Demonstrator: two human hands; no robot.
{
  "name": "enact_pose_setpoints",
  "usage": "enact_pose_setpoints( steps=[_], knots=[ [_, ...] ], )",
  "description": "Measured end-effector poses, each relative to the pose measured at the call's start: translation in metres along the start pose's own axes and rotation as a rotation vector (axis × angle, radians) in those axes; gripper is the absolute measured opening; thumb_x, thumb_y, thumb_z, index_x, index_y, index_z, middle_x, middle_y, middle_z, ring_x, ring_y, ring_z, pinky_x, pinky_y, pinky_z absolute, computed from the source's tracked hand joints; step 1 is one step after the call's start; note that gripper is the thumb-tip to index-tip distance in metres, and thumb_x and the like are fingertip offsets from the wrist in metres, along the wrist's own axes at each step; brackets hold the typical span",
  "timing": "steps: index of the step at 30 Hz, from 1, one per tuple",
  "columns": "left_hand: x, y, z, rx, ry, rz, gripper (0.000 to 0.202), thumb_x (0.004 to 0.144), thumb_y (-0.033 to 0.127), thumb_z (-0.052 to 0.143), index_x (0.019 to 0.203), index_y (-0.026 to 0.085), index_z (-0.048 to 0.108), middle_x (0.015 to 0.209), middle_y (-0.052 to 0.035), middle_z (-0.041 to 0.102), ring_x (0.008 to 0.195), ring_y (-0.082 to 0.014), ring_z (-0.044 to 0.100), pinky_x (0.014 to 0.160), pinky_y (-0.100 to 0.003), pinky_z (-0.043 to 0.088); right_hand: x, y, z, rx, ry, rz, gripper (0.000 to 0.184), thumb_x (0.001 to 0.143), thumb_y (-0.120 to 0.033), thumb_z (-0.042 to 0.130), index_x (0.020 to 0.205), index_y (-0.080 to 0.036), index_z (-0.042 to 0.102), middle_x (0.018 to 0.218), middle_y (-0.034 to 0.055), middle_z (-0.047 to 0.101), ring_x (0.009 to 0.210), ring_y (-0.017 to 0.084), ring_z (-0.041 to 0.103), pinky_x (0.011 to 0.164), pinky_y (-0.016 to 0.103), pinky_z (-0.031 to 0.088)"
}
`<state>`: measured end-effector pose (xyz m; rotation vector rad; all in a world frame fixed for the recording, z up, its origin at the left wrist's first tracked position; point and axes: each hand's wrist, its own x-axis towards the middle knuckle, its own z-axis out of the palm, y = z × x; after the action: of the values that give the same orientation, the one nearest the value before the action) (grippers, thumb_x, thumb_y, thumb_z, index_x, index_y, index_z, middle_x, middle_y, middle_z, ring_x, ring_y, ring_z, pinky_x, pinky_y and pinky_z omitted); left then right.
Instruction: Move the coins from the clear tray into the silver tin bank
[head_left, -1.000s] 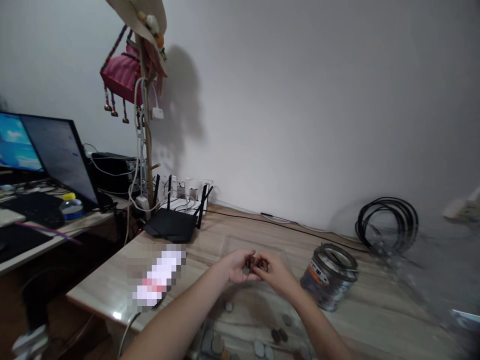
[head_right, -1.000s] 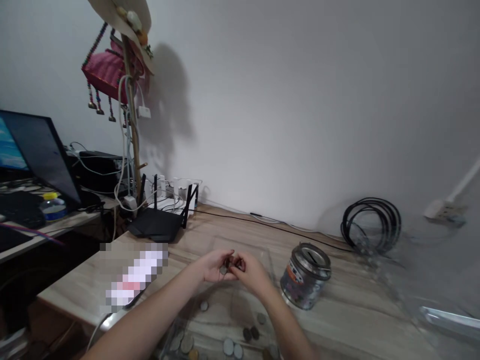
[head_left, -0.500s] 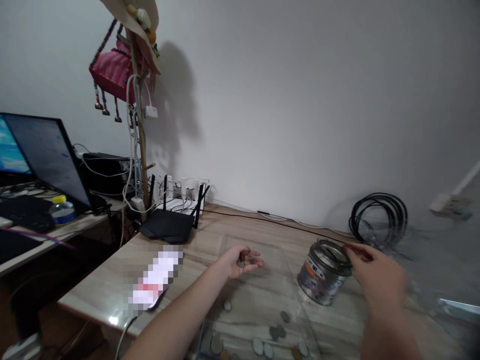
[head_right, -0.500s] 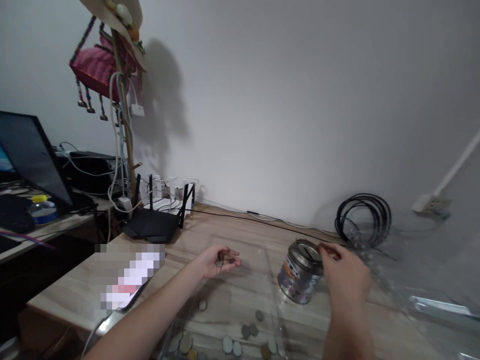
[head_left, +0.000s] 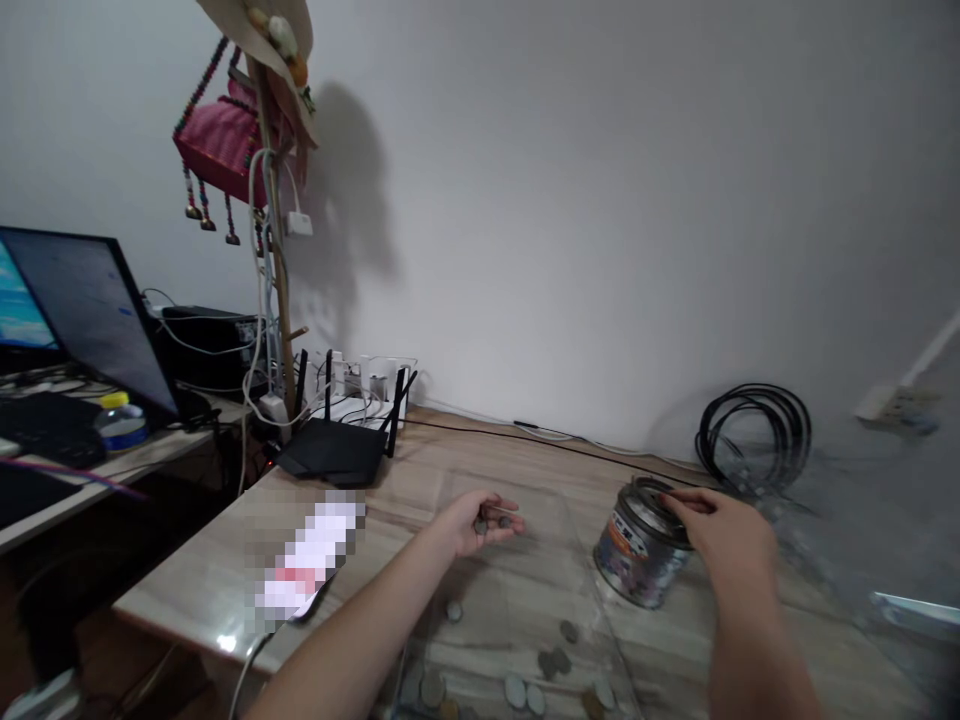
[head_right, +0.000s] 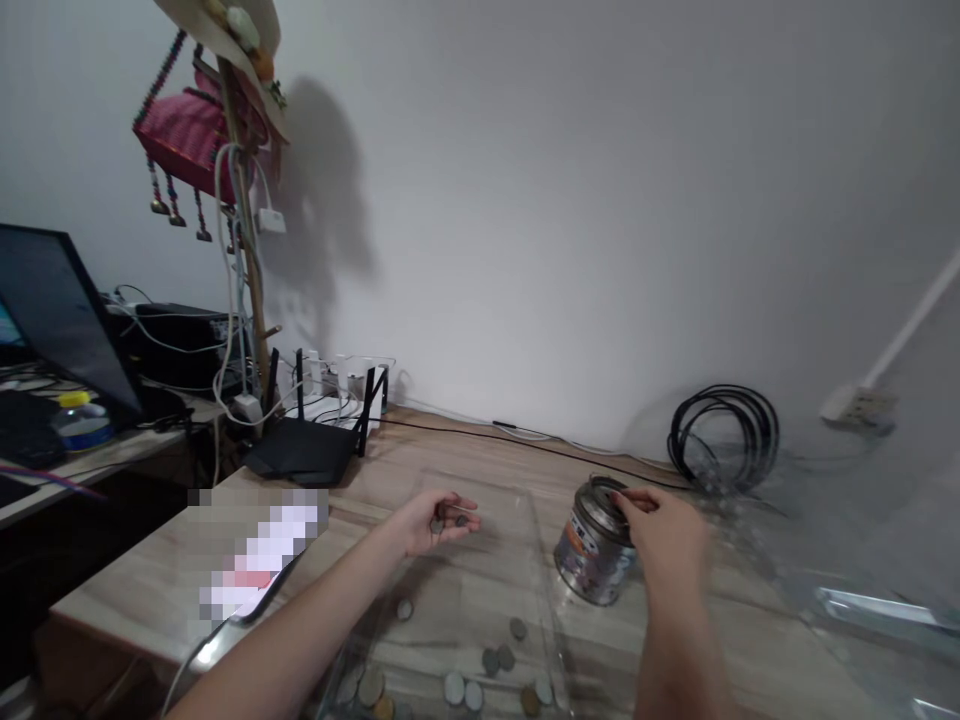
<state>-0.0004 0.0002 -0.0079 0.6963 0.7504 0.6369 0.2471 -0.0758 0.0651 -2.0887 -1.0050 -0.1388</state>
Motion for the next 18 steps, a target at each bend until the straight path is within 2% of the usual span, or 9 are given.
enact_pose_setpoints(
  steps=[6,10,12,14,16,17,18],
  knots=[
    [-0.002,0.001,0.002,-0.002,0.014,-0.012,0.024,0.078,0.013,0.035,0.08,0.005,0.058,0.062,-0.0088,0.063,0.061,-0.0126,0.062,0.065,-0.02,0.047,0.0,0.0,0.001,-0.16,-0.027,0.06,0.024,0.061,-0.037,0.058,0.072,-0.02,0.07,0.071,0.0085,0.065,0.051,0.019,0.049,0.046,0.029,0.031],
    [0.005,-0.001,-0.003,-0.034,-0.022,-0.02,0.024,0.078,0.014,0.035,0.08,0.005,0.057,0.065,-0.0101,0.063,0.063,-0.0138,0.062,0.061,-0.02,0.047,-0.001,-0.004,-0.005,-0.128,-0.084,0.075,0.021,0.061,-0.034,0.059,0.073,-0.02,0.069,0.07,0.0081,0.064,0.053,0.018,0.05,0.046,0.028,0.032],
    [0.011,-0.002,-0.008,-0.089,-0.064,-0.042,0.026,0.08,0.019,0.034,0.083,0.004,0.056,0.069,-0.0126,0.064,0.068,-0.0157,0.063,0.061,-0.021,0.047,-0.002,-0.004,-0.006,-0.111,-0.058,0.062,0.023,0.062,-0.036,0.058,0.073,-0.018,0.068,0.069,0.0091,0.064,0.054,0.018,0.05,0.047,0.028,0.033],
    [0.016,-0.003,-0.013,-0.165,-0.101,-0.06,0.033,0.082,0.025,0.032,0.087,0.002,0.055,0.074,-0.0162,0.063,0.075,-0.0187,0.063,0.062,-0.023,0.047,-0.006,-0.006,-0.002,-0.105,0.088,-0.003,0.028,0.067,-0.038,0.053,0.077,-0.017,0.067,0.072,0.0112,0.063,0.059,0.021,0.052,0.05,0.03,0.035],
    [0.019,-0.003,-0.018,-0.233,-0.137,-0.063,0.04,0.084,0.03,0.029,0.092,0.0,0.054,0.08,-0.0201,0.062,0.082,-0.022,0.061,0.064,-0.026,0.046,-0.015,-0.01,0.01,-0.034,0.24,-0.152,0.032,0.072,-0.037,0.045,0.081,-0.015,0.066,0.075,0.012,0.063,0.066,0.022,0.053,0.057,0.032,0.038],
    [0.021,-0.003,-0.019,-0.256,-0.151,-0.063,0.042,0.085,0.032,0.027,0.094,0.0,0.053,0.082,-0.0216,0.062,0.085,-0.0234,0.06,0.065,-0.027,0.046,-0.021,-0.014,0.019,0.023,0.241,-0.252,0.032,0.073,-0.037,0.043,0.081,-0.015,0.065,0.076,0.0114,0.063,0.068,0.021,0.053,0.06,0.031,0.039],
    [0.022,-0.003,-0.02,-0.268,-0.161,-0.067,0.044,0.085,0.034,0.026,0.096,-0.001,0.053,0.084,-0.0226,0.061,0.087,-0.0244,0.06,0.066,-0.028,0.046,-0.029,-0.019,0.03,0.082,0.174,-0.366,0.031,0.074,-0.036,0.042,0.08,-0.015,0.065,0.076,0.0101,0.063,0.068,0.02,0.053,0.063,0.031,0.04]
  ],
)
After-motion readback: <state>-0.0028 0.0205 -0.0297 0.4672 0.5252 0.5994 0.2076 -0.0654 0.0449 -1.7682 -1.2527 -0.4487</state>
